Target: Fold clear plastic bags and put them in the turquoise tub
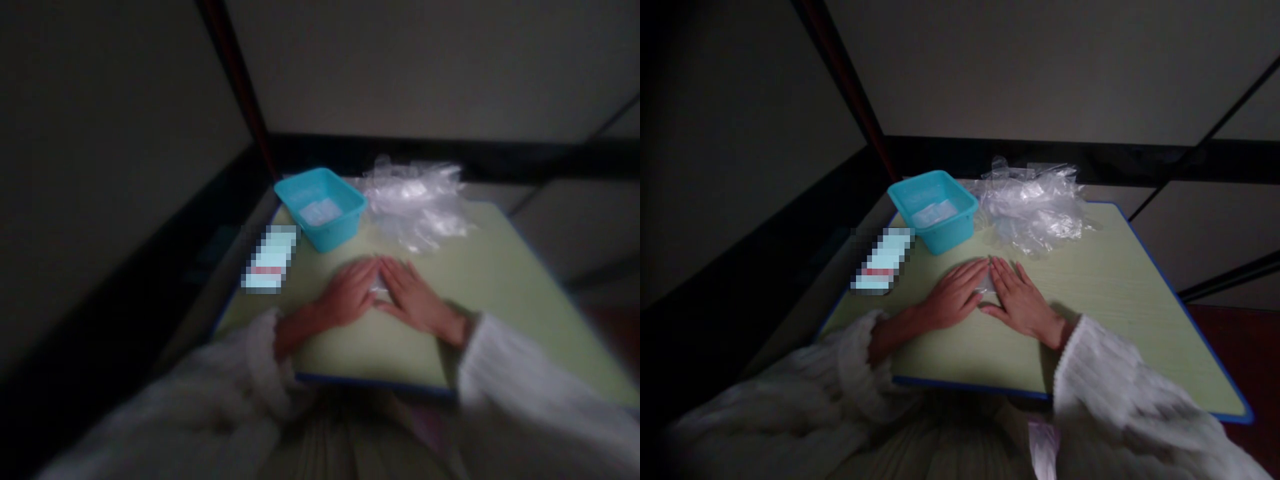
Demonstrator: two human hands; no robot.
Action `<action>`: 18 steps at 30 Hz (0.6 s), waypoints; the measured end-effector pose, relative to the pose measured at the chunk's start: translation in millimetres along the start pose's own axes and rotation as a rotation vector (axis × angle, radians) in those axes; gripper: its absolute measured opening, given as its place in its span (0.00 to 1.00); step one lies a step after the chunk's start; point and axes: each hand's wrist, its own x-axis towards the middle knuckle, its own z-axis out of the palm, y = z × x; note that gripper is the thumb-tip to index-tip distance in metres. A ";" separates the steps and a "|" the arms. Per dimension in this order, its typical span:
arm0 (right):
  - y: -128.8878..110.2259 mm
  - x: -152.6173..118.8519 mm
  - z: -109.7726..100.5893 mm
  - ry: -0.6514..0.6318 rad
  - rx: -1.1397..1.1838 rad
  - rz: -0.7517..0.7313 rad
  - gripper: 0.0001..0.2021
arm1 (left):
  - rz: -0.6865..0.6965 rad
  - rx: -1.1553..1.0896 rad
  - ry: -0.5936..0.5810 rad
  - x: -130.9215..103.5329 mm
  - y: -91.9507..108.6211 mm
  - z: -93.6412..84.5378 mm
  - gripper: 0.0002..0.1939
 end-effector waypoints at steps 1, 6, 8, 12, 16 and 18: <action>-0.4 -0.5 -0.1 -0.007 0.001 -0.001 0.40 | 0.044 0.046 -0.025 -2.7 0.4 1.6 0.26; 0.5 -0.4 0.3 -0.024 0.012 -0.026 0.40 | 0.085 0.195 -0.115 -12.1 -3.9 11.7 0.31; 1.4 -0.6 1.6 -0.021 0.016 -0.035 0.40 | 0.088 0.222 -0.123 -13.1 -4.9 13.1 0.32; 2.0 -2.1 4.7 -0.021 0.006 -0.033 0.41 | 0.078 0.249 -0.129 -12.5 -4.2 13.1 0.33; 1.2 -3.0 5.8 -0.026 -0.003 -0.025 0.40 | 0.070 0.248 -0.140 -11.2 -4.0 13.2 0.33; 1.0 -3.1 5.7 -0.020 -0.007 -0.028 0.40 | 0.074 0.239 -0.147 -10.4 -3.9 12.6 0.33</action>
